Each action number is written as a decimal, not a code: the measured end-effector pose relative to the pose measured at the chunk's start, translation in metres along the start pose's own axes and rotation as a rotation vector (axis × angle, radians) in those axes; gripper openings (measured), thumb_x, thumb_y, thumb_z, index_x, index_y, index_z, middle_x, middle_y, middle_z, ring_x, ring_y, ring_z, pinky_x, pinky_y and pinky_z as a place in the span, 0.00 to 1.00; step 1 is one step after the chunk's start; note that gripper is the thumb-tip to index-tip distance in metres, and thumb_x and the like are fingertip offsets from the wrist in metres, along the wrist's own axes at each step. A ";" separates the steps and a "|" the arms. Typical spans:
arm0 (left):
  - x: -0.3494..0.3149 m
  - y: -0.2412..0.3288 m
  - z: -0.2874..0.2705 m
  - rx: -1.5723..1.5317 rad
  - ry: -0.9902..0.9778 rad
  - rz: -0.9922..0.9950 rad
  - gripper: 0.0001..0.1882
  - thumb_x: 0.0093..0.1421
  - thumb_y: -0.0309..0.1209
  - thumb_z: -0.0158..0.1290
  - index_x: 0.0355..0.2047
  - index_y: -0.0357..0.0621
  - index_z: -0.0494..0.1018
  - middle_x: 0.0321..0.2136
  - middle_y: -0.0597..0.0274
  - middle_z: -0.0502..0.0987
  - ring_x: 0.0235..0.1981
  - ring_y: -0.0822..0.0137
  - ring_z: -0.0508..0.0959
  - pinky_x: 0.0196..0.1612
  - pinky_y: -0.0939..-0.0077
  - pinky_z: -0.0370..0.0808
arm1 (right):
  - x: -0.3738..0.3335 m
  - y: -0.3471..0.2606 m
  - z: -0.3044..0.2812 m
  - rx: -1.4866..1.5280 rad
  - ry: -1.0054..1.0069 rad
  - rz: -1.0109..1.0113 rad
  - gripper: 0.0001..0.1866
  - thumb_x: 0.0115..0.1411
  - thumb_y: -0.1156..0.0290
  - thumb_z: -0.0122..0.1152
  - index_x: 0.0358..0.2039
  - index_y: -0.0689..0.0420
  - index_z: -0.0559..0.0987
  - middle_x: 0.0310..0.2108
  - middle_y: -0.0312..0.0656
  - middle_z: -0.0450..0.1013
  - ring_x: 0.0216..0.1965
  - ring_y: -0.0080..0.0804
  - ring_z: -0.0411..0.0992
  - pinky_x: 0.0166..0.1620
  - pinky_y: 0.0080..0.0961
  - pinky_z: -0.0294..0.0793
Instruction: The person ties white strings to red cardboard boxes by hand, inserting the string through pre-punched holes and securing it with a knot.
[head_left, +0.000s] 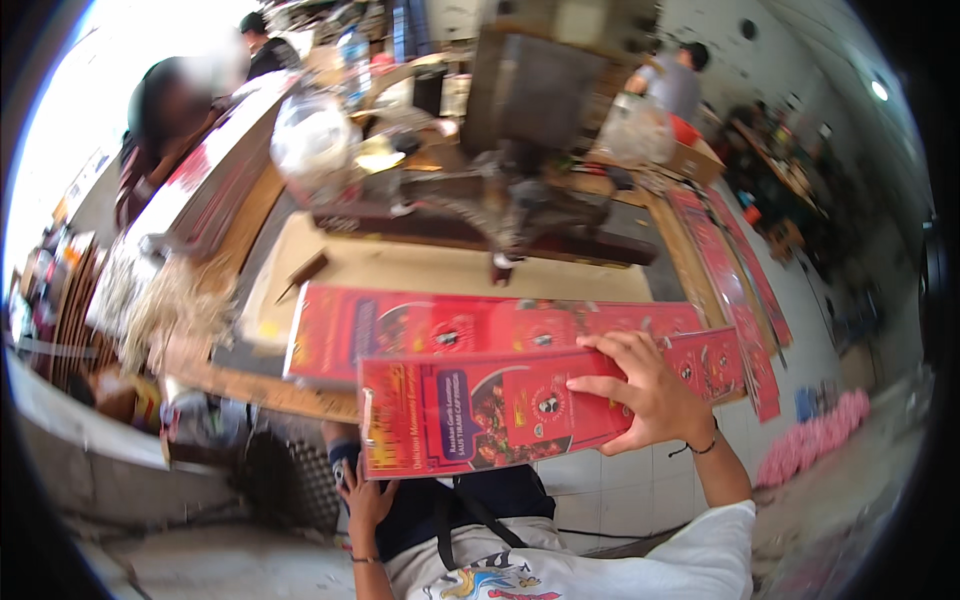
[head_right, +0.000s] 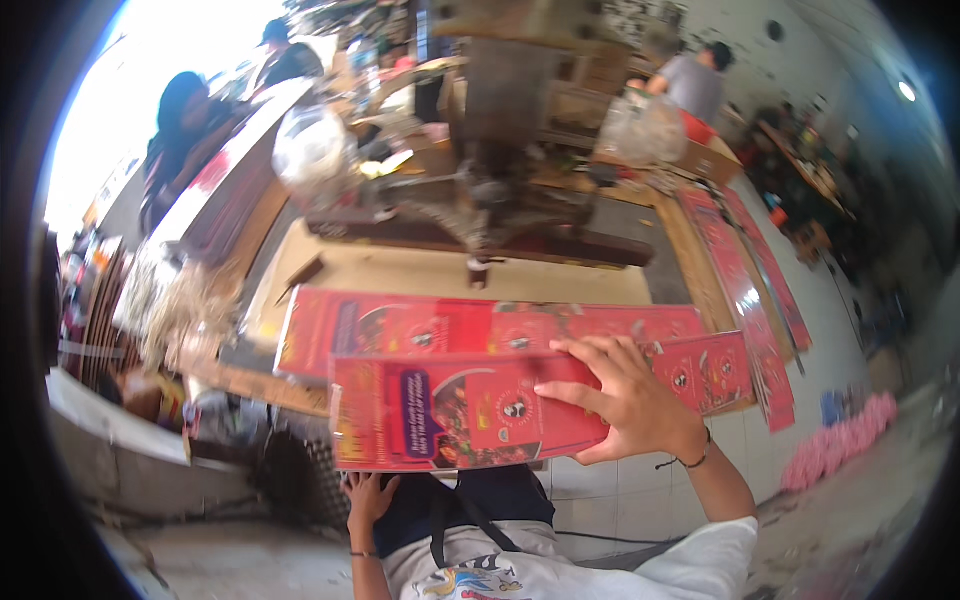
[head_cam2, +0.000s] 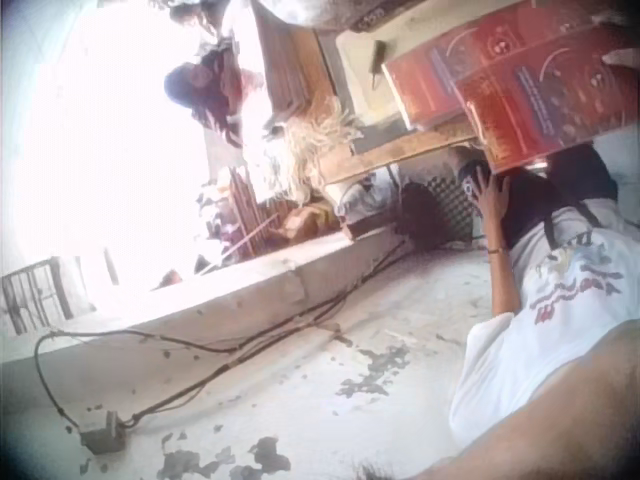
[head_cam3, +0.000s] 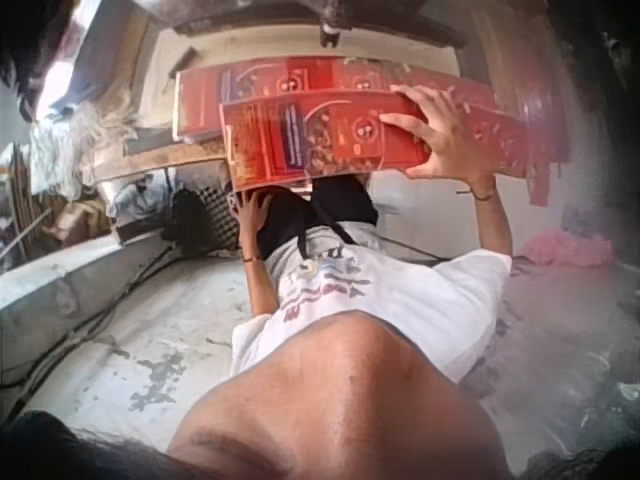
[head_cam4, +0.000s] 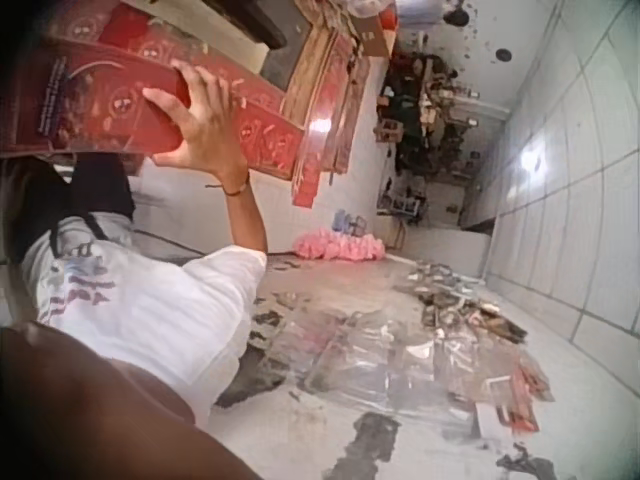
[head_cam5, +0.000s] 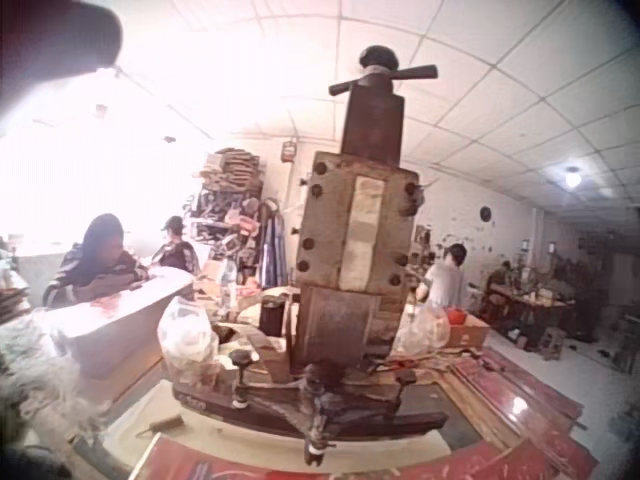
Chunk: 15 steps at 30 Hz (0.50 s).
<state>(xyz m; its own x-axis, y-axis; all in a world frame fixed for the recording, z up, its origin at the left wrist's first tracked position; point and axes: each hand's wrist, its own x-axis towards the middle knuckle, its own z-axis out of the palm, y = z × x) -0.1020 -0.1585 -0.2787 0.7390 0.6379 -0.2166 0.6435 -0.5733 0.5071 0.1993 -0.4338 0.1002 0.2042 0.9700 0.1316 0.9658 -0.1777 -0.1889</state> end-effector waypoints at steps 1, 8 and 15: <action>0.000 0.007 -0.010 0.026 -0.017 -0.032 0.20 0.60 0.50 0.56 0.49 0.57 0.79 0.69 0.52 0.58 0.72 0.38 0.48 0.63 0.21 0.45 | -0.010 0.004 -0.009 0.007 0.098 0.040 0.45 0.33 0.54 0.80 0.57 0.43 0.75 0.65 0.49 0.61 0.62 0.52 0.62 0.62 0.51 0.60; 0.009 0.026 -0.008 0.058 0.025 -0.003 0.14 0.58 0.47 0.58 0.42 0.62 0.82 0.68 0.57 0.62 0.72 0.41 0.50 0.62 0.20 0.46 | -0.144 0.020 -0.092 -0.123 0.863 0.468 0.51 0.39 0.46 0.76 0.61 0.58 0.69 0.65 0.49 0.63 0.63 0.45 0.64 0.61 0.44 0.64; 0.011 0.023 -0.016 0.097 -0.002 -0.016 0.13 0.57 0.46 0.58 0.42 0.63 0.83 0.68 0.56 0.63 0.71 0.37 0.50 0.61 0.17 0.46 | -0.187 0.096 -0.184 -0.356 1.389 0.416 0.34 0.67 0.57 0.56 0.68 0.62 0.62 0.67 0.45 0.62 0.64 0.30 0.63 0.61 0.25 0.62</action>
<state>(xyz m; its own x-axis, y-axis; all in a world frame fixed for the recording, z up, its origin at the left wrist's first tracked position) -0.0824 -0.1564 -0.2566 0.7286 0.6466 -0.2260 0.6717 -0.6100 0.4203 0.2835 -0.6624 0.2362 0.2550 -0.0503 0.9656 0.7474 -0.6234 -0.2298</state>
